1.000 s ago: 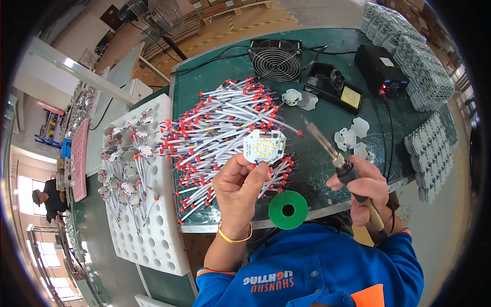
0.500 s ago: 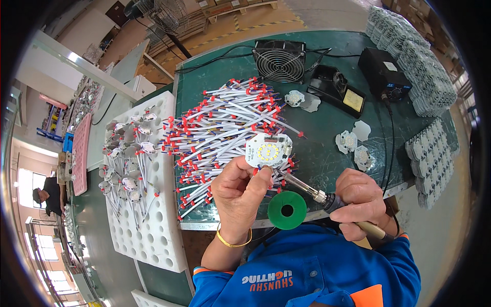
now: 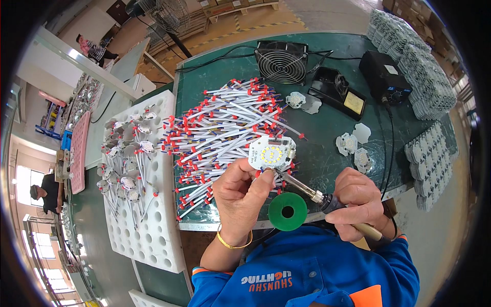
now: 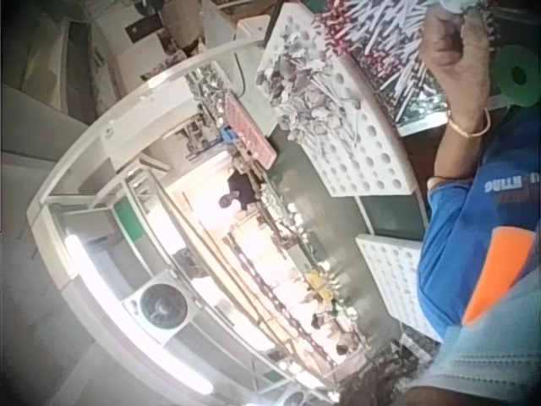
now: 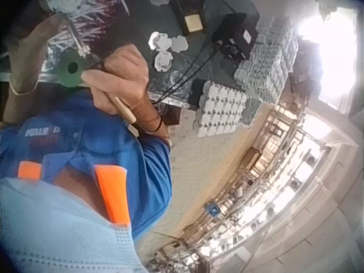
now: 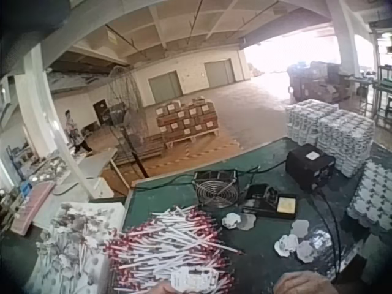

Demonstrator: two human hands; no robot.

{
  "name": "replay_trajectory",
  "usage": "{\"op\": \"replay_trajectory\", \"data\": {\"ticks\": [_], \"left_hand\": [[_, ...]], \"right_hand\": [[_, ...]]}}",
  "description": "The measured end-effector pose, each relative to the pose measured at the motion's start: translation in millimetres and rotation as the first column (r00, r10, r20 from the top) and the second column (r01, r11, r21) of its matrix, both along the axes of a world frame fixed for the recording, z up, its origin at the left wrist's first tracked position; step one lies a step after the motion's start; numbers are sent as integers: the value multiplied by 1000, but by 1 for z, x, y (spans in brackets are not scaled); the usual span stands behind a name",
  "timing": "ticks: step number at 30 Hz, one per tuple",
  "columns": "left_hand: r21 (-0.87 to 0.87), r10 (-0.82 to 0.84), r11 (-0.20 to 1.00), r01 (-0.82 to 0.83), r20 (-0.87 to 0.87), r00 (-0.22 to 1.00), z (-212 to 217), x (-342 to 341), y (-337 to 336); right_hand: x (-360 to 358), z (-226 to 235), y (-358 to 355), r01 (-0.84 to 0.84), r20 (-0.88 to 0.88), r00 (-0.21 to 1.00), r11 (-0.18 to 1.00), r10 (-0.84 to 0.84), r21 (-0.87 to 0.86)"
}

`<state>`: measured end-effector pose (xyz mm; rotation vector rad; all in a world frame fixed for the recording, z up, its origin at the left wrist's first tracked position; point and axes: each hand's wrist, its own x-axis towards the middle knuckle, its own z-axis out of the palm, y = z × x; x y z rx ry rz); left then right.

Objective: The person solders wires onto LED circuit boards using a soldering iron and solder wire, moves foam trays on the table, and solders more wires to LED boards.

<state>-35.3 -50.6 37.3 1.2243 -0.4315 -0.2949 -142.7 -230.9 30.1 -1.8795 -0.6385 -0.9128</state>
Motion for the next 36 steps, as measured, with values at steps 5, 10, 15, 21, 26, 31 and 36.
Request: {"op": "replay_trajectory", "data": {"ticks": [5,10,15,21,26,31,36], "left_hand": [[-5,-13,1000,13,-3,1000,-1,0,0],[-10,-4,1000,4,-23,1000,-1,-2,-1],[-40,6,999,-8,-52,999,0,-2,-3],[25,18,1000,-18,29,999,0,1,-2],[30,15,999,-14,-8,1000,0,1,-3],[-19,20,1000,-21,-69,997,0,1,-4],[38,49,998,-46,-82,995,-4,3,-6]], "right_hand": [[0,0,1,12,6,1000,1000,-12,7],[0,-2,3,27,6,1000,999,-27,33],[1,-6,4,74,69,995,997,-75,12],[2,-1,0,77,66,995,994,-72,-74],[2,1,-1,66,56,997,995,-61,-81],[5,0,2,74,44,996,997,-73,-38],[8,-9,4,69,17,997,997,-70,30]]}}
